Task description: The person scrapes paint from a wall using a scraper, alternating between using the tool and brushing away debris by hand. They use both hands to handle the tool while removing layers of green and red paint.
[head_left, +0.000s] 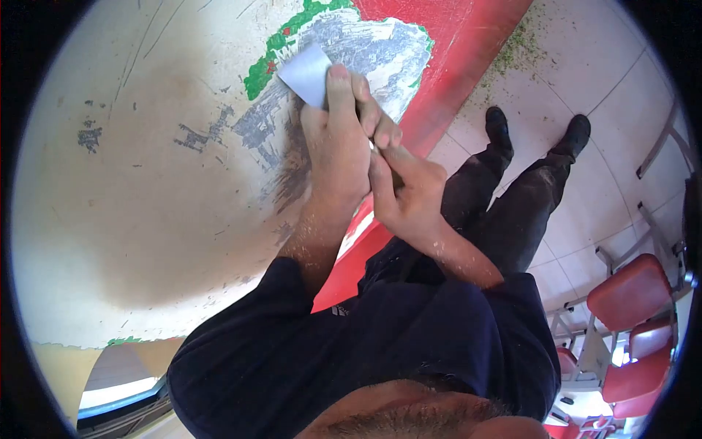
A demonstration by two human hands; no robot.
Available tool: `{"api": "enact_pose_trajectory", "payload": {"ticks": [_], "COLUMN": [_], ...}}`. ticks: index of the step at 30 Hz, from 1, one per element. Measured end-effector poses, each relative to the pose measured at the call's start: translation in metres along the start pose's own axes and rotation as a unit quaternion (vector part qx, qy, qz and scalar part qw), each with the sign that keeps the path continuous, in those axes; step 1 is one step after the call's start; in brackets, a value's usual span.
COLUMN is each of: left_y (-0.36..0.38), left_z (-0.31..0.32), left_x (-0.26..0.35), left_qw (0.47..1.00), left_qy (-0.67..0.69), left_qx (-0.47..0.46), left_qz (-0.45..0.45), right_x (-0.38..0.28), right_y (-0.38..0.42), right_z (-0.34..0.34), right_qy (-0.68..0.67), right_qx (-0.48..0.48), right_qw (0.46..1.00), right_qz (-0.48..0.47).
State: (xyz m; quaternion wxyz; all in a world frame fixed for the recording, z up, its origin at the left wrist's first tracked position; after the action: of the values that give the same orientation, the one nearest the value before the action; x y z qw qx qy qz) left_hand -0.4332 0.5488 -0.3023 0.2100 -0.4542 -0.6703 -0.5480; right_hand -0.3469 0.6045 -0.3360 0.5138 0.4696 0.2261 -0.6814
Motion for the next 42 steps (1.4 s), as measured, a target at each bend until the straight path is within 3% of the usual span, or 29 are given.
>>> {"api": "enact_pose_trajectory", "payload": {"ticks": [5, 8, 14, 18, 23, 26, 31, 35, 39, 42], "left_y": [-0.003, 0.01, -0.006, 0.013, 0.002, 0.016, -0.007, 0.008, -0.009, -0.007], "left_z": [0.001, -0.004, 0.006, -0.009, -0.003, -0.017, 0.01, -0.008, 0.011, 0.007], "left_x": [0.002, -0.013, 0.025, -0.011, 0.01, -0.021, 0.039, -0.013, 0.028, 0.026], "left_qw": [1.0, 0.999, 0.999, 0.999, 1.0, 0.999, 0.996, 0.997, 0.99, 0.996], "left_qy": [-0.001, 0.014, -0.016, -0.001, 0.0, -0.008, -0.012, 0.01, 0.079, 0.015], "left_qx": [0.014, 0.013, -0.017, 0.001, -0.025, -0.003, -0.061, -0.064, -0.084, -0.079], "left_qz": [0.017, -0.034, 0.041, -0.039, 0.016, -0.048, 0.056, -0.03, 0.083, 0.04], "right_x": [0.006, -0.002, -0.015, -0.011, -0.011, -0.005, -0.029, -0.01, -0.014, -0.007], "right_y": [-0.002, 0.013, -0.012, 0.011, 0.006, 0.02, -0.015, 0.019, -0.008, -0.008], "right_z": [0.001, -0.003, 0.005, 0.003, 0.003, 0.01, 0.008, 0.006, 0.005, 0.008], "right_qy": [0.028, 0.005, 0.029, 0.047, 0.054, 0.055, 0.069, 0.041, 0.109, 0.021], "right_qx": [-0.005, 0.026, 0.031, 0.021, 0.012, 0.021, 0.054, 0.043, -0.037, -0.059], "right_qw": [1.0, 1.0, 0.998, 0.998, 0.998, 0.997, 0.992, 0.997, 0.993, 0.997], "right_qz": [0.002, 0.006, -0.055, -0.026, -0.038, -0.044, -0.095, -0.041, -0.033, -0.036]}}
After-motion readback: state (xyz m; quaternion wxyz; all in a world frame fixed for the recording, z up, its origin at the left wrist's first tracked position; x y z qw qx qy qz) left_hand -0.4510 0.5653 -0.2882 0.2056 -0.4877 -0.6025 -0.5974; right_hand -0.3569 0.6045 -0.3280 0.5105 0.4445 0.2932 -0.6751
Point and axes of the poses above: each hand's wrist, its own y-axis away from the middle knuckle, its own z-axis out of the palm, x = y × z, the point moved 9 cm from there along -y, towards the middle knuckle, and after that the axes turned 7 degrees about -x, right-handed, at the moved point
